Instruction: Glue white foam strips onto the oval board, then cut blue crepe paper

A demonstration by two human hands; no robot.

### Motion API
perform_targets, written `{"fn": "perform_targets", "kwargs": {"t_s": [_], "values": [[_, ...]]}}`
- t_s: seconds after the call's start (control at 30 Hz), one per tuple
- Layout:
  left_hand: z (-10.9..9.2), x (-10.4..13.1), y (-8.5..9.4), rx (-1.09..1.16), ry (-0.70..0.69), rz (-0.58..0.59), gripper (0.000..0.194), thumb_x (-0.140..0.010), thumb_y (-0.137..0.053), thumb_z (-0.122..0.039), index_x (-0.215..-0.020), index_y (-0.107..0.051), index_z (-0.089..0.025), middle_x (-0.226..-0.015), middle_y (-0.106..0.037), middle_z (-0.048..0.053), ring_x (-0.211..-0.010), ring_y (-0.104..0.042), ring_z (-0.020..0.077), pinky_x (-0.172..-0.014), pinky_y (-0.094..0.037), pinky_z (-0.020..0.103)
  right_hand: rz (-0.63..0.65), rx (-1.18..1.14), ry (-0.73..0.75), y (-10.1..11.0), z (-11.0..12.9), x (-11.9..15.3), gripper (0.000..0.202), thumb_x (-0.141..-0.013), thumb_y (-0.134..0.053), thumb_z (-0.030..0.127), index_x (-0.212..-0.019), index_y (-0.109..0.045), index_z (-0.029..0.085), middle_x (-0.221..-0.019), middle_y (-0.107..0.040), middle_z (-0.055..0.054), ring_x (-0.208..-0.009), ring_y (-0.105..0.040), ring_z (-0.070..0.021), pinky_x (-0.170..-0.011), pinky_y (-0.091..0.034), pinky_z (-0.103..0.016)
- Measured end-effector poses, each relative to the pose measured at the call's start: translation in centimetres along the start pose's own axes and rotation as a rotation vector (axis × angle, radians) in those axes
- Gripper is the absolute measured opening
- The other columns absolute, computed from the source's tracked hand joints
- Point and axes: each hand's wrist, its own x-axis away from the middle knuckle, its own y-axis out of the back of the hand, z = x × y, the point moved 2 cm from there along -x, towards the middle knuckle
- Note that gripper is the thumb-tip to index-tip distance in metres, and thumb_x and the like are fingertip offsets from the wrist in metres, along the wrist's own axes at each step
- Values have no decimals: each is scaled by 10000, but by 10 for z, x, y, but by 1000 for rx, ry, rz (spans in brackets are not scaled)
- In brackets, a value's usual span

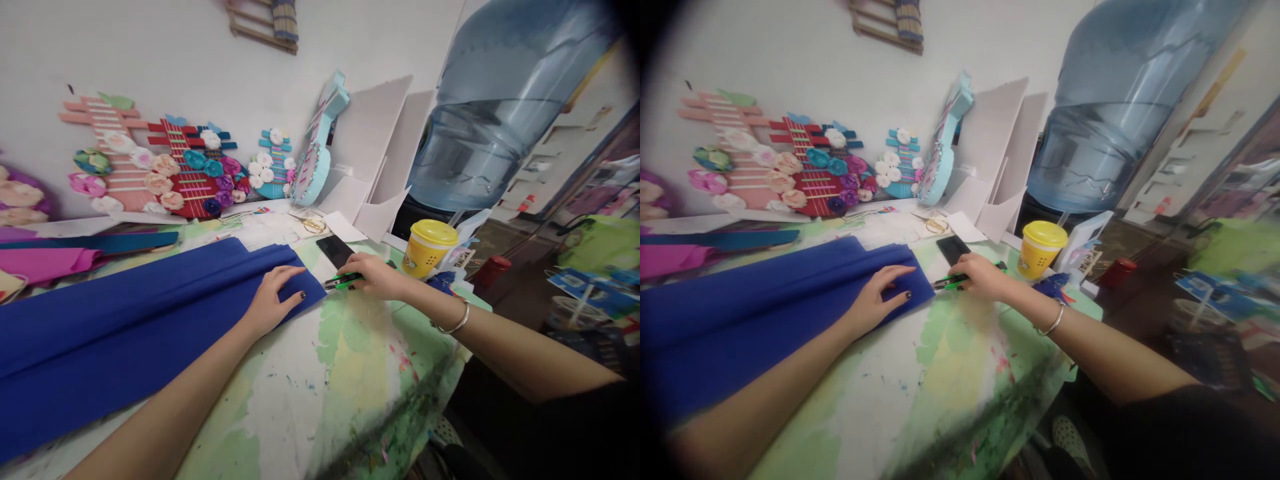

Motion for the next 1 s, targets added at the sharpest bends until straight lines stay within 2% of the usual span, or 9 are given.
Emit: {"fn": "perform_targets", "kwargs": {"t_s": [0.1,0.27,0.4,0.57,0.63,0.8,1.0], "values": [[-4,1,-4,-162,-83,111,417,-862,-487,-377,-1266,-498,-273,-1345,-449,66,-1249,-341,274,-1047,-260,506,7,5,65,-1,5,1,400,-681,-581,38,-1055,-662,153,-953,-588,-103,-903,-525,-211,-805,-411,-319],[-3,5,-12,-296,-51,288,425,-925,-333,-385,-1347,-380,-372,-1450,-327,7,-1335,-186,308,-1029,-214,587,-2,3,106,-2,12,8,401,-708,-567,48,-1087,-644,156,-957,-578,-101,-894,-514,-204,-795,-420,-322],[-2,4,-13,-282,-55,316,416,-923,-334,-367,-1332,-406,-370,-1441,-353,-5,-1341,-197,295,-1043,-212,573,11,9,110,-2,8,11,400,-710,-556,39,-1083,-644,154,-963,-584,-103,-899,-522,-203,-802,-423,-328],[1,1,-11,-149,-105,278,389,-909,-350,-299,-1258,-514,-255,-1361,-477,25,-1335,-280,234,-1088,-235,473,27,-2,92,-3,-8,9,415,-680,-546,6,-1046,-663,160,-975,-603,-99,-912,-542,-206,-808,-427,-323],[0,2,-12,-165,-77,306,395,-902,-347,-267,-1265,-500,-248,-1344,-498,24,-1327,-312,220,-1089,-231,480,48,2,82,-4,-14,9,412,-685,-535,-1,-1042,-666,157,-977,-610,-102,-917,-549,-204,-808,-429,-315],[-6,6,-15,-363,-69,451,437,-913,-319,-282,-1342,-401,-279,-1419,-401,13,-1355,-258,231,-1095,-94,561,61,24,57,-7,-25,13,429,-689,-505,-15,-1046,-670,156,-982,-624,-111,-908,-562,-208,-799,-433,-313],[-9,11,-16,-442,-130,515,532,-929,-246,-479,-1425,-235,-286,-1483,-269,22,-1381,-173,256,-1101,-64,536,55,21,46,-8,-34,15,450,-691,-497,-14,-1074,-663,153,-973,-633,-112,-904,-569,-212,-803,-437,-322]]}}
